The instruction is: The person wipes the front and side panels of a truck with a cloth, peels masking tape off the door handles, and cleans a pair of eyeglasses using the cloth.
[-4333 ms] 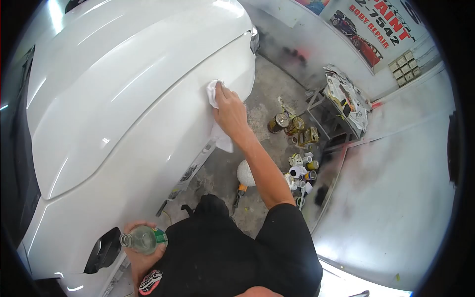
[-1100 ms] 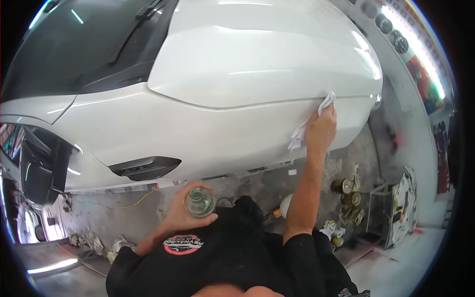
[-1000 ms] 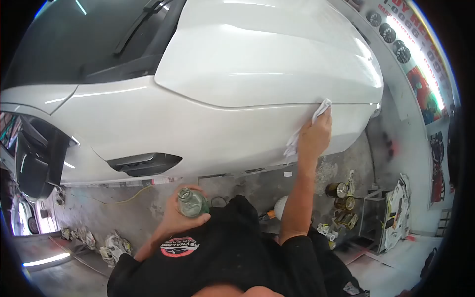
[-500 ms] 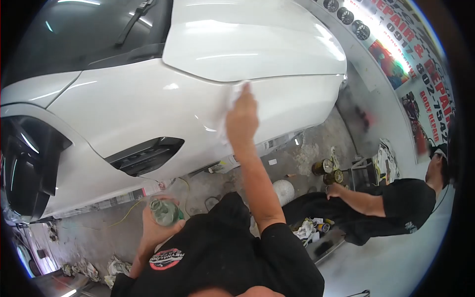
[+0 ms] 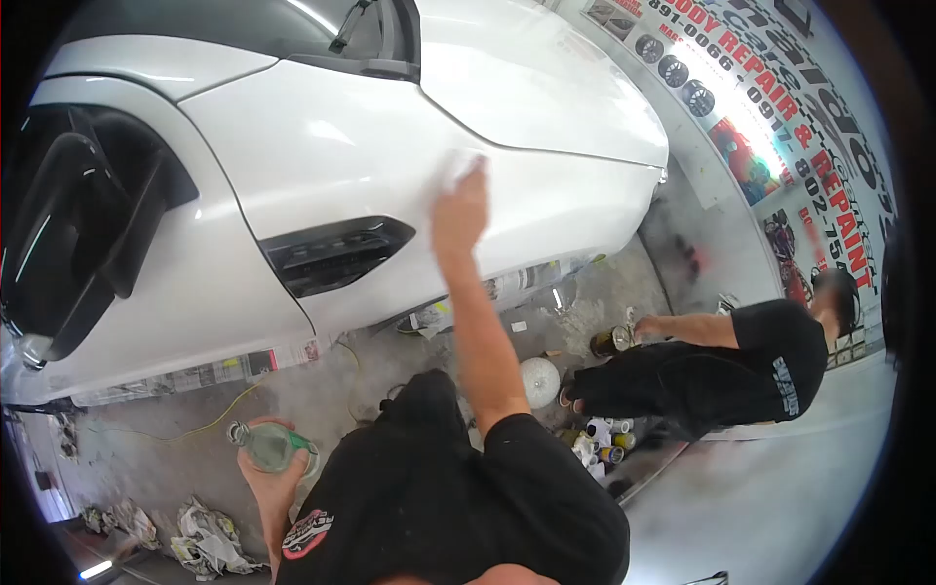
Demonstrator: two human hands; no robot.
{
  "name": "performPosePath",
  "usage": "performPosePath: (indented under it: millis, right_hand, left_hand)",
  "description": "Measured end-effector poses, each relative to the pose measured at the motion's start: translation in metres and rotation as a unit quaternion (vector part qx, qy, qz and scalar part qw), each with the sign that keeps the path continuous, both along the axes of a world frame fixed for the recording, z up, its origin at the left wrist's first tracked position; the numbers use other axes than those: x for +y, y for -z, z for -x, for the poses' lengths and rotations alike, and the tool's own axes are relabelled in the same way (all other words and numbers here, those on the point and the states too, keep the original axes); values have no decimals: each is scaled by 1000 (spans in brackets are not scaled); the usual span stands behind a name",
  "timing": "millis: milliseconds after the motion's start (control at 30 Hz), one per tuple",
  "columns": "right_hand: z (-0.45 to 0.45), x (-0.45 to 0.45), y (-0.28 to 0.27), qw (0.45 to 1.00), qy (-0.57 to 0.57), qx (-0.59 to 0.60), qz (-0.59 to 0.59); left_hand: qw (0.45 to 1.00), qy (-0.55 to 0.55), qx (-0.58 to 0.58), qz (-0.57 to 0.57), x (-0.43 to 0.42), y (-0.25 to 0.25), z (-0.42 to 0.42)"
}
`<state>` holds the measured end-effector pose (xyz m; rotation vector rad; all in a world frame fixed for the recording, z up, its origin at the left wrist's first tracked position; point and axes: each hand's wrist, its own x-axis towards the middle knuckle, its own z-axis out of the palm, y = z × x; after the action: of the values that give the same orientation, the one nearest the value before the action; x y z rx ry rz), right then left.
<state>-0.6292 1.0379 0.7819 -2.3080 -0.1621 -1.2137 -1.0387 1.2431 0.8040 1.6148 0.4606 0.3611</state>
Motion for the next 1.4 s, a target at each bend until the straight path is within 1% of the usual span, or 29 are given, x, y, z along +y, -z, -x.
performPosePath:
  millis: [67, 100, 167, 233, 267, 367, 400, 433, 500, 533, 567, 600, 633, 667, 733, 767, 800, 900, 933, 967, 1000, 1033, 1100, 1133, 1167, 1200, 1300, 1333, 1400]
  right_hand:
    - [34, 43, -9, 993, -115, 9, 31]
    - [53, 47, -34, 982, -105, 152, 42]
    - [33, 25, -19, 994, -79, 57, 55]
    - [7, -4, -21, 996, -6, 78, -34]
    - [21, -9, -57, 979, 23, 187, -80]
    - [0, 23, -17, 996, 54, 41, -60]
    - [5, 38, -2, 999, 0, 44, -8]
    - [43, 53, -37, 979, -71, 189, -5]
    - [13, 22, -6, 994, -80, 65, 45]
    - [-6, 1, 5, 996, -39, 58, 59]
    - [-35, -26, 26, 997, -40, 73, -2]
    - [-34, -44, 12, 996, 9, 71, 52]
    - [-30, -49, -9, 994, 11, 101, 27]
    - [-16, -40, -36, 983, -9, 174, -62]
    - [-37, -58, -7, 994, -16, 110, 13]
    - [-5, -38, -45, 983, -61, 175, -8]
    - [3, -23, -38, 991, -113, 69, -10]
    - [41, 4, -27, 974, -215, 65, 6]
    - [62, 20, -40, 943, -297, 132, -67]
    - [92, 34, -51, 865, -348, 294, -210]
    - [107, 40, -44, 816, -382, 371, -226]
    - [121, 51, -28, 739, -436, 421, -296]
    - [151, 85, -9, 630, -462, 563, -271]
    - [166, 103, 2, 574, -466, 627, -245]
    - [174, 121, 32, 495, -508, 648, -276]
    - [190, 139, 27, 430, -546, 673, -254]
    - [230, 191, 29, 339, -591, 713, -162]
    - [238, 207, 32, 327, -613, 710, -116]
    - [249, 237, 30, 304, -648, 698, -24]
  left_hand:
    - [1000, -4, 10, 1, 5, 4, 8]
    - [1000, -5, 14, 1, 7, 5, 10]
    - [999, 19, 6, -34, 11, 2, 16]
    - [999, 12, -1, -31, 11, -2, 25]
    - [1000, -5, -5, -10, 9, -4, 31]
    - [999, -27, -4, 30, 7, 1, 37]
    - [999, -32, -2, 37, 7, 4, 35]
    - [999, -20, 1, 30, 6, 6, 30]
    - [999, -11, 26, 14, 8, 5, 30]
    - [999, 0, 20, -26, 11, 5, 32]
    - [998, 8, 17, -63, 15, 7, 33]
    - [995, 17, 16, -98, 17, 7, 40]
    - [997, -17, 12, -68, 15, 4, 44]
    - [998, -49, 2, -39, 10, 0, 45]
    - [995, -104, -3, -13, 9, -2, 49]
    - [992, -125, 7, -16, 11, 1, 53]
    - [989, -143, 16, -20, 12, 3, 55]
    - [981, -187, 45, -22, 17, 6, 55]
    - [979, -194, 45, -38, 20, 8, 53]
    - [976, -206, 46, -54, 24, 11, 48]
    - [973, -216, 50, -68, 24, 14, 47]
    - [973, -219, 45, -58, 23, 17, 46]
    - [977, -206, 29, -42, 22, 15, 47]
    - [979, -201, 17, 14, 24, 7, 46]
    - [979, -191, -1, 70, 24, -2, 46]
    - [976, -176, -19, 128, 24, -7, 47]
    - [978, -178, -94, 49, 36, 1, 53]
    - [967, -200, -130, 88, 40, 1, 56]
    - [968, -203, -111, 98, 55, 2, 71]
